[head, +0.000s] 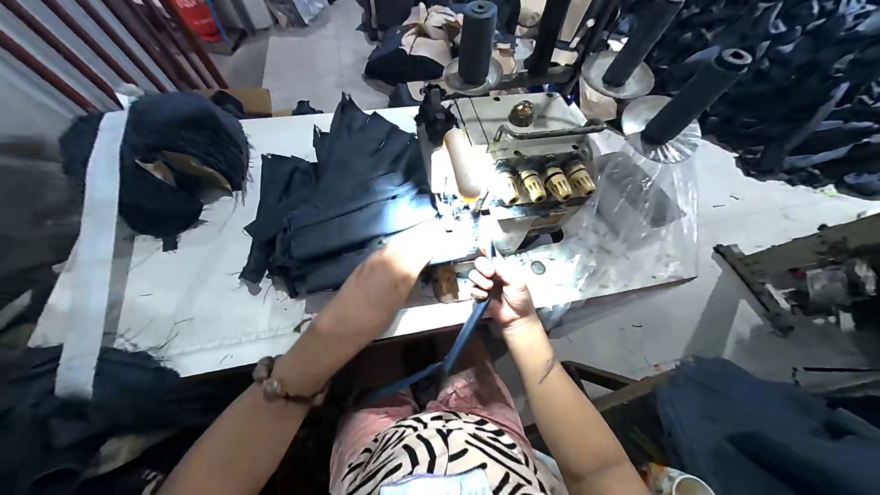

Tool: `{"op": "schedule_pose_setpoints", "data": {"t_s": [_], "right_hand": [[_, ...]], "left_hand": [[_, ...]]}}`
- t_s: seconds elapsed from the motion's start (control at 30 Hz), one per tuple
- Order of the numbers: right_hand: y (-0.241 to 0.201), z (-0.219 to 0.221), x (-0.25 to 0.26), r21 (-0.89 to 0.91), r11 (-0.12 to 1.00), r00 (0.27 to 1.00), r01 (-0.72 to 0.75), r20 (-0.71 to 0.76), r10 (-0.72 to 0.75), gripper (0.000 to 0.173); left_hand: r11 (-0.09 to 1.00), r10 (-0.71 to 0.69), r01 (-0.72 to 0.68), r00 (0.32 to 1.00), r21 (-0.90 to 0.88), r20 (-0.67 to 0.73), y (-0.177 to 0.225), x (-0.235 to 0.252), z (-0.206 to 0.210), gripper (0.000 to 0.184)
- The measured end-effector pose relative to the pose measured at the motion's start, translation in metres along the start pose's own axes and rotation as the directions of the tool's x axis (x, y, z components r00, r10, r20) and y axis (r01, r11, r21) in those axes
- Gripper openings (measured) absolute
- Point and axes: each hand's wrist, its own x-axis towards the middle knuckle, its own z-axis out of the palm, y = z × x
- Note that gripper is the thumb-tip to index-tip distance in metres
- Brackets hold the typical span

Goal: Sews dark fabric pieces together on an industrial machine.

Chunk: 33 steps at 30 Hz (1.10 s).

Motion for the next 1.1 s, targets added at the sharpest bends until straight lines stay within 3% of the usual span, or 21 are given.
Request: {"op": "schedule_pose_setpoints", "data": {"t_s": [0.13, 0.27, 0.37, 0.5, 0.57, 0.63, 0.67, 0.73, 0.77, 0.8, 0.87, 0.93, 1.03, 1.1], "right_hand": [[0.001, 0.0, 0.011, -0.002, 0.999, 0.999, 0.047, 0.023, -0.047, 0.015], [0.001, 0.003, 0.016, -0.002, 0.998, 0.998, 0.059, -0.011, -0.059, 0.012], [0.0, 0.005, 0.014, -0.028, 0.998, 0.998, 0.053, -0.017, -0.053, 0.012], [0.006, 0.005, 0.009, -0.06, 0.998, 0.998, 0.023, -0.053, -0.027, 0.013], [0.013, 0.004, 0.004, -0.075, 0.997, 0.998, -0.003, -0.067, -0.002, 0.018], [0.017, 0.001, 0.001, -0.076, 0.997, 0.999, -0.019, -0.047, 0.016, 0.016], [0.017, 0.0, 0.001, -0.054, 0.998, 0.999, -0.024, -0.044, 0.022, 0.014], [0.019, -0.001, 0.001, -0.041, 0.999, 0.999, -0.024, -0.046, 0.022, 0.012], [0.019, -0.001, 0.002, -0.044, 0.999, 0.999, -0.021, -0.05, 0.019, 0.013], [0.02, 0.0, 0.003, -0.051, 0.998, 0.998, -0.019, -0.054, 0.016, 0.013], [0.021, 0.001, 0.002, -0.074, 0.997, 0.999, -0.025, -0.044, 0.022, 0.012], [0.02, 0.002, 0.002, -0.095, 0.995, 0.999, -0.033, -0.032, 0.03, 0.009], [0.02, 0.0, 0.002, -0.121, 0.991, 0.999, -0.05, -0.002, 0.05, 0.007], [0.02, -0.002, 0.001, -0.158, 0.986, 0.998, -0.058, 0.015, 0.061, 0.006]], "left_hand": [[1.0, -0.011, 0.014, 0.996, 0.026, -0.085, 0.004, 0.001, 0.025, 0.034], [0.998, -0.01, 0.004, 0.995, -0.065, -0.102, -0.009, 0.013, 0.022, 0.034], [0.984, 0.177, -0.179, 0.971, 0.005, -0.161, -0.024, 0.026, 0.022, 0.032], [0.932, 0.346, -0.328, 0.932, 0.152, -0.111, -0.046, 0.035, 0.024, 0.032], [0.967, 0.251, -0.246, 0.966, 0.072, -0.067, -0.044, 0.032, 0.01, 0.032], [0.991, -0.092, 0.093, 0.996, -0.098, 0.018, -0.027, 0.035, -0.03, 0.032], [0.969, -0.201, 0.197, 0.98, -0.15, -0.012, -0.029, 0.04, -0.043, 0.031], [0.968, -0.233, 0.21, 0.958, -0.139, -0.17, -0.064, 0.05, -0.043, 0.03], [0.957, -0.272, 0.252, 0.953, -0.147, -0.132, -0.084, 0.052, -0.043, 0.033], [0.93, -0.342, 0.337, 0.94, -0.145, -0.004, -0.102, 0.051, -0.043, 0.037], [0.856, -0.475, 0.51, 0.84, -0.082, 0.262, -0.129, 0.045, -0.034, 0.042], [0.781, -0.564, 0.622, 0.742, -0.057, 0.361, -0.145, 0.034, -0.019, 0.045], [0.766, -0.611, 0.637, 0.764, -0.09, 0.209, -0.169, 0.023, 0.002, 0.045], [0.719, -0.681, 0.682, 0.73, -0.13, 0.063, -0.147, 0.022, -0.007, 0.046]]}}
